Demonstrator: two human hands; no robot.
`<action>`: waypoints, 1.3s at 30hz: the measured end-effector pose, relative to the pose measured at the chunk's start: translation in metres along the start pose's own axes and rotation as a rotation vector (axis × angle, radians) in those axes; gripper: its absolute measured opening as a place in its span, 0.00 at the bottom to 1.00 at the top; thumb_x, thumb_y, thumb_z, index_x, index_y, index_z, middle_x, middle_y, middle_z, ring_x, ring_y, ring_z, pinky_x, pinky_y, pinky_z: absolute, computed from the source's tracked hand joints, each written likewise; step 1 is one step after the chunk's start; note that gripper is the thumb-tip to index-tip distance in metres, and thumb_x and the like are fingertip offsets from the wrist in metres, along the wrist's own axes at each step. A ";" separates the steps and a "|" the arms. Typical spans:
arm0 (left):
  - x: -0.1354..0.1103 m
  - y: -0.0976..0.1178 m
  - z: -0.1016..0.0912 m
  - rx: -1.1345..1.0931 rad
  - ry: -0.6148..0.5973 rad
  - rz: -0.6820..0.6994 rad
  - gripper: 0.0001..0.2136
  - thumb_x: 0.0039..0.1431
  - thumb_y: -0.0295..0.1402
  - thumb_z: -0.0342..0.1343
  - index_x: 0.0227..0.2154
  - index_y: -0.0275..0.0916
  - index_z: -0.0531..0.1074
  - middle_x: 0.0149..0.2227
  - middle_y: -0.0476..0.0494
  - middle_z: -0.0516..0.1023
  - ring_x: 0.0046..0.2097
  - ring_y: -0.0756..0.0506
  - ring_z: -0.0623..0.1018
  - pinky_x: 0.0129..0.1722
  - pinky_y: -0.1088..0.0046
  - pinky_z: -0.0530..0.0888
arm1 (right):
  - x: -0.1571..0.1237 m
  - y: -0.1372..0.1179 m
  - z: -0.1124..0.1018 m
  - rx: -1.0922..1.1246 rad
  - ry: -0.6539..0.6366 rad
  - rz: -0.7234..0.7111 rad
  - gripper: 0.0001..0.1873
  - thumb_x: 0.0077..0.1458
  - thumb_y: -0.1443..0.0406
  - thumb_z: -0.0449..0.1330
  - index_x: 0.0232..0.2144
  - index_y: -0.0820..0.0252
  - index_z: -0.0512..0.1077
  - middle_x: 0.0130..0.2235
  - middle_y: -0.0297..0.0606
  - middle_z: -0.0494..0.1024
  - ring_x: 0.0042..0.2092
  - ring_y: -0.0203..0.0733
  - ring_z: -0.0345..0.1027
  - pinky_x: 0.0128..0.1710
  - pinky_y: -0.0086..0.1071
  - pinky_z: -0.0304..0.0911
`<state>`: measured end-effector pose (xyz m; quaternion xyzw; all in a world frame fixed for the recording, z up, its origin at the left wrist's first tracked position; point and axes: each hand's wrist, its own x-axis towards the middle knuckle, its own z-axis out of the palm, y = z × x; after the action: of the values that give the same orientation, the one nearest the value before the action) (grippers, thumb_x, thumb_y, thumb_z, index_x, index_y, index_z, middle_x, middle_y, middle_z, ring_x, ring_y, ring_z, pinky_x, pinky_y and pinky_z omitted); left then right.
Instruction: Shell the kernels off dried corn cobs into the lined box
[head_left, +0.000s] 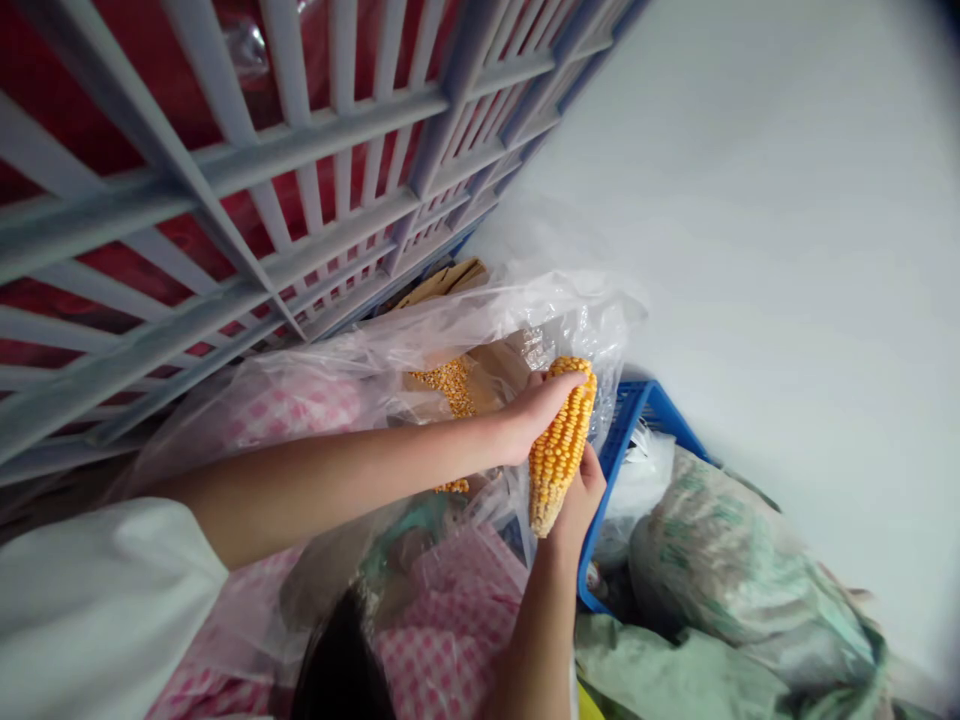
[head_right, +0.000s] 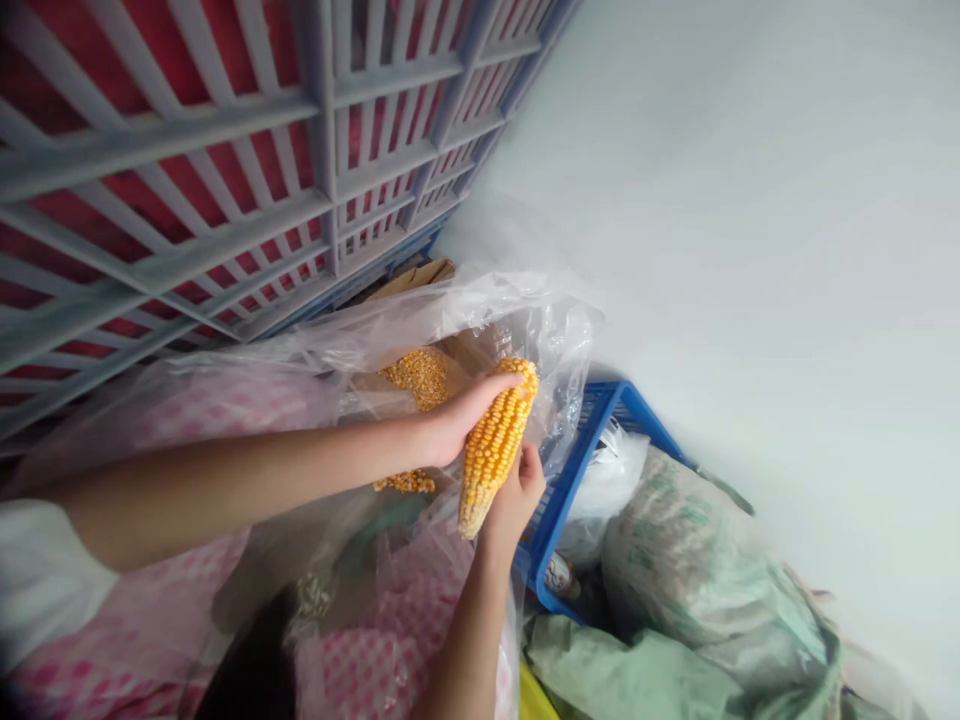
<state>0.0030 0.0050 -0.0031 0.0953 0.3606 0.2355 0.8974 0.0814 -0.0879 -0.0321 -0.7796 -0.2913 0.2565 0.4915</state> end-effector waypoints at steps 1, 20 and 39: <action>0.000 0.001 0.000 0.004 -0.003 0.016 0.16 0.45 0.43 0.57 0.34 0.41 0.61 0.26 0.51 0.66 0.28 0.50 0.69 0.27 0.75 0.67 | 0.000 0.000 0.000 -0.001 0.003 0.006 0.11 0.42 0.59 0.58 0.26 0.63 0.69 0.21 0.28 0.67 0.25 0.33 0.57 0.26 0.28 0.53; 0.013 -0.011 -0.008 0.383 0.106 0.287 0.18 0.52 0.52 0.46 0.37 0.43 0.61 0.30 0.47 0.70 0.33 0.46 0.71 0.31 0.72 0.66 | -0.006 -0.008 -0.003 -0.234 0.144 -0.181 0.20 0.51 0.51 0.54 0.27 0.64 0.70 0.22 0.32 0.65 0.25 0.33 0.55 0.25 0.27 0.52; 0.005 -0.021 -0.009 0.597 0.033 0.430 0.23 0.44 0.51 0.56 0.40 0.43 0.66 0.31 0.46 0.71 0.34 0.46 0.72 0.31 0.74 0.67 | -0.002 -0.007 -0.020 -0.268 0.036 -0.128 0.24 0.52 0.48 0.49 0.25 0.62 0.69 0.18 0.27 0.59 0.21 0.31 0.50 0.24 0.27 0.48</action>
<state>0.0071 -0.0110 -0.0199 0.4229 0.3997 0.3044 0.7541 0.0920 -0.0992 -0.0182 -0.8224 -0.3633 0.1694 0.4036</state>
